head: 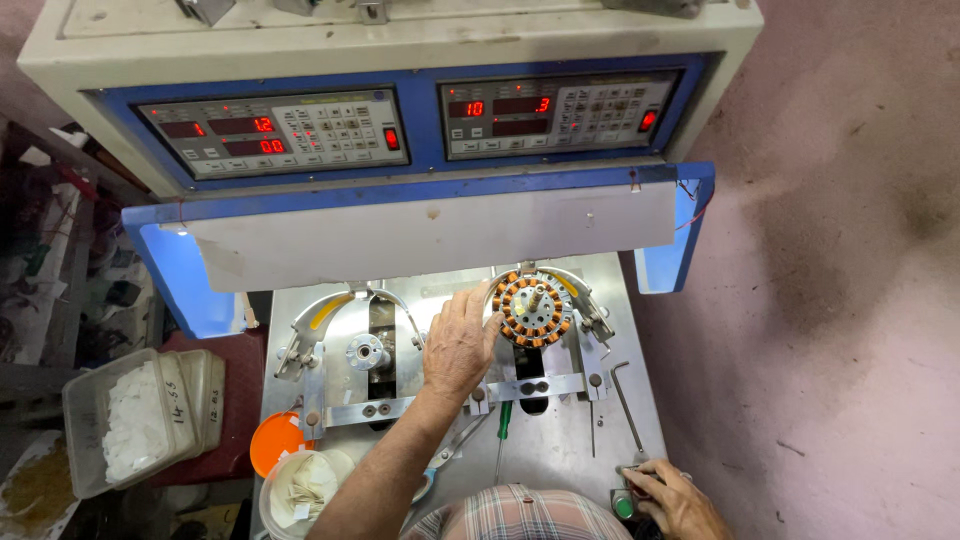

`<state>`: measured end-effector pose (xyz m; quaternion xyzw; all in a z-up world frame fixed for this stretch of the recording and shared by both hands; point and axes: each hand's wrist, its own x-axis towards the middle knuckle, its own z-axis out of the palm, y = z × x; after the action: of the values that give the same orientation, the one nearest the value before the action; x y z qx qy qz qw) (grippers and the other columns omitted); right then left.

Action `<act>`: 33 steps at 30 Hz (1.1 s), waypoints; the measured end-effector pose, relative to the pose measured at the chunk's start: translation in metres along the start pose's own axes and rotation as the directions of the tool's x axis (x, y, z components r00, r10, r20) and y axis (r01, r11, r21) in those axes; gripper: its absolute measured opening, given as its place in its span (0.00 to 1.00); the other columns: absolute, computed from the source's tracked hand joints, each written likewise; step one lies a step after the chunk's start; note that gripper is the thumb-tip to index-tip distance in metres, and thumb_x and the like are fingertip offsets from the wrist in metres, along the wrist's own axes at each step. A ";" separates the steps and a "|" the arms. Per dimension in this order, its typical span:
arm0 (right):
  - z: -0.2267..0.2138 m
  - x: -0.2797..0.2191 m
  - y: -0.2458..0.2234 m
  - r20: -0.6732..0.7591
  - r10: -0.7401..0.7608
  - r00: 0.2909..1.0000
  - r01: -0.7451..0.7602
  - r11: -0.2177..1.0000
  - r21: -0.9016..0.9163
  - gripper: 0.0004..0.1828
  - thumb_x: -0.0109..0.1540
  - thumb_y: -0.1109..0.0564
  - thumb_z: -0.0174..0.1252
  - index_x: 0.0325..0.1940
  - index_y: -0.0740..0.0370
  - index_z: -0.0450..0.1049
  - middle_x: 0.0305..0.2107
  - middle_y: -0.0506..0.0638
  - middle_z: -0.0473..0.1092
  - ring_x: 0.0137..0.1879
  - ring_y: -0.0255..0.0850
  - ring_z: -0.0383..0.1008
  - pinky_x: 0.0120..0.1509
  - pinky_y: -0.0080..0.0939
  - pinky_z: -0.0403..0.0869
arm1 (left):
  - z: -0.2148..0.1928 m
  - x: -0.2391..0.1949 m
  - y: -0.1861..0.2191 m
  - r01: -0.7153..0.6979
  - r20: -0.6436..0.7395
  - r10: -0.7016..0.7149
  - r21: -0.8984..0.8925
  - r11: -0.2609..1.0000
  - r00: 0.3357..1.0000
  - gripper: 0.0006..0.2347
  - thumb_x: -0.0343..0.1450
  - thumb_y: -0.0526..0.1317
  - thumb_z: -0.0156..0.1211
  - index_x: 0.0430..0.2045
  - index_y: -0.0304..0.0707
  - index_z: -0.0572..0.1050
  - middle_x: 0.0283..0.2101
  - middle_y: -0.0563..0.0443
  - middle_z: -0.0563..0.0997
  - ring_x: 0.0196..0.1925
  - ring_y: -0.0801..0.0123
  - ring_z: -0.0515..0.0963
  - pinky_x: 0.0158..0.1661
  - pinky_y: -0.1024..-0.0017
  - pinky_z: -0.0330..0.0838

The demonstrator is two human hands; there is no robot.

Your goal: The person winds copper wire onto a stator using a semi-automatic winding machine, using a small tool to guide the wire and interacting with a digital control panel.

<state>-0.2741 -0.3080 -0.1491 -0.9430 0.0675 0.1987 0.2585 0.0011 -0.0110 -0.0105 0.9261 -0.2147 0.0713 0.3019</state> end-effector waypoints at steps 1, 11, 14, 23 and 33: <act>0.011 -0.001 0.006 -0.019 0.052 0.998 -0.052 0.999 0.010 0.30 0.55 0.54 0.66 0.63 0.44 0.76 0.50 0.40 0.71 0.56 0.39 0.76 0.63 0.41 0.76 | 0.006 0.000 0.001 0.004 0.021 -0.004 0.004 1.000 1.000 0.24 0.72 0.44 0.60 0.62 0.33 0.65 0.46 0.43 0.74 0.44 0.57 0.74 0.45 0.59 0.70; 0.083 0.001 0.032 -0.258 0.425 0.868 -0.387 0.903 0.185 0.27 0.56 0.49 0.69 0.59 0.45 0.75 0.47 0.44 0.70 0.46 0.43 0.77 0.61 0.44 0.79 | 0.031 -0.005 -0.010 0.005 -0.040 -0.009 -0.109 0.994 0.999 0.21 0.77 0.42 0.49 0.65 0.34 0.61 0.46 0.41 0.72 0.45 0.56 0.73 0.48 0.58 0.71; 0.079 0.007 0.038 -0.309 0.146 0.940 -0.103 0.983 0.153 0.46 0.46 0.52 0.75 0.67 0.46 0.69 0.48 0.51 0.65 0.55 0.44 0.75 0.63 0.47 0.75 | 0.029 -0.003 -0.011 0.026 -0.029 -0.030 -0.114 0.993 0.999 0.20 0.77 0.42 0.49 0.65 0.35 0.61 0.45 0.42 0.72 0.44 0.56 0.73 0.47 0.58 0.71; 0.072 0.012 0.037 -0.122 0.287 0.950 -0.298 0.951 -0.079 0.60 0.46 0.45 0.79 0.77 0.34 0.52 0.54 0.42 0.59 0.64 0.39 0.70 0.78 0.51 0.64 | 0.027 -0.003 -0.009 0.045 -0.042 -0.051 -0.147 0.988 0.998 0.20 0.77 0.40 0.49 0.64 0.36 0.61 0.45 0.42 0.72 0.45 0.54 0.74 0.46 0.57 0.72; 0.057 0.030 0.040 -0.197 0.184 0.963 -0.186 0.982 0.007 0.52 0.49 0.39 0.73 0.74 0.43 0.59 0.57 0.51 0.59 0.63 0.45 0.70 0.73 0.52 0.68 | 0.028 -0.002 -0.011 0.093 0.003 -0.094 -0.171 0.981 0.996 0.20 0.77 0.40 0.49 0.64 0.39 0.61 0.45 0.44 0.72 0.45 0.57 0.75 0.46 0.57 0.72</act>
<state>-0.2753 -0.3137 -0.2250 -0.9490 0.1794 0.1281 0.2255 0.0046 -0.0183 -0.0393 0.9057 -0.1755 0.0409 0.3837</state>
